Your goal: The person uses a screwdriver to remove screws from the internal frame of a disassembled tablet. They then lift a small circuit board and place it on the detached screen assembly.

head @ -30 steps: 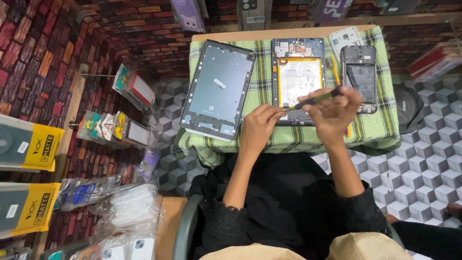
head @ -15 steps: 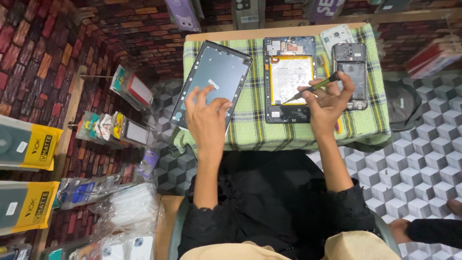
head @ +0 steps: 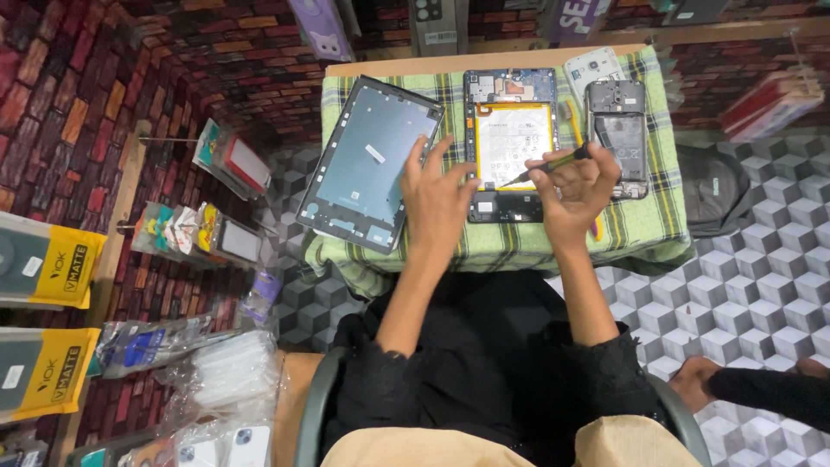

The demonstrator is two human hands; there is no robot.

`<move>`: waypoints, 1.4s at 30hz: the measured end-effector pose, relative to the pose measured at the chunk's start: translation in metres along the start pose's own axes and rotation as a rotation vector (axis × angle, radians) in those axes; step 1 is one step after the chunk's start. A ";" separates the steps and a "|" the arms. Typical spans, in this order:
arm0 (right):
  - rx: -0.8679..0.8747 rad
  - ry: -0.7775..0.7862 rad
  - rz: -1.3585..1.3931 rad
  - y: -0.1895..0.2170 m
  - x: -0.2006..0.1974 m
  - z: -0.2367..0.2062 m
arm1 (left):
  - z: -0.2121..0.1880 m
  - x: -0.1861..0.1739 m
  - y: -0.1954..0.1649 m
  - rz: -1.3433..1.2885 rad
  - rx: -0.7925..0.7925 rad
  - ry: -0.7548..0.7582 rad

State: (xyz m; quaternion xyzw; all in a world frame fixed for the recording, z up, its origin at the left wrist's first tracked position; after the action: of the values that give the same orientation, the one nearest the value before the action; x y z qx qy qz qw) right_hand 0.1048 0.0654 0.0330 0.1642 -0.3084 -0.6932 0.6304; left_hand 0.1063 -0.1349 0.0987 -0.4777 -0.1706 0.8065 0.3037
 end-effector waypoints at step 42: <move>0.019 0.436 -0.404 0.061 0.044 0.058 | -0.006 0.024 0.011 0.024 -0.031 0.062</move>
State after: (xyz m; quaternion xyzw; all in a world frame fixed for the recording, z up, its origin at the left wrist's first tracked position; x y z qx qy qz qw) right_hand 0.1091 0.0342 0.1229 0.3732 -0.1332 -0.7502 0.5293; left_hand 0.0991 -0.1282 0.0735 -0.5093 -0.1678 0.7921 0.2915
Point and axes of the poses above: each hand's wrist, its own z-axis towards the middle knuckle, its own x-axis out of the palm, y = z × x, the point moved 1 cm from there along z, towards the middle knuckle, and after that the axes turned 5 degrees about -x, right-handed, at the moved point
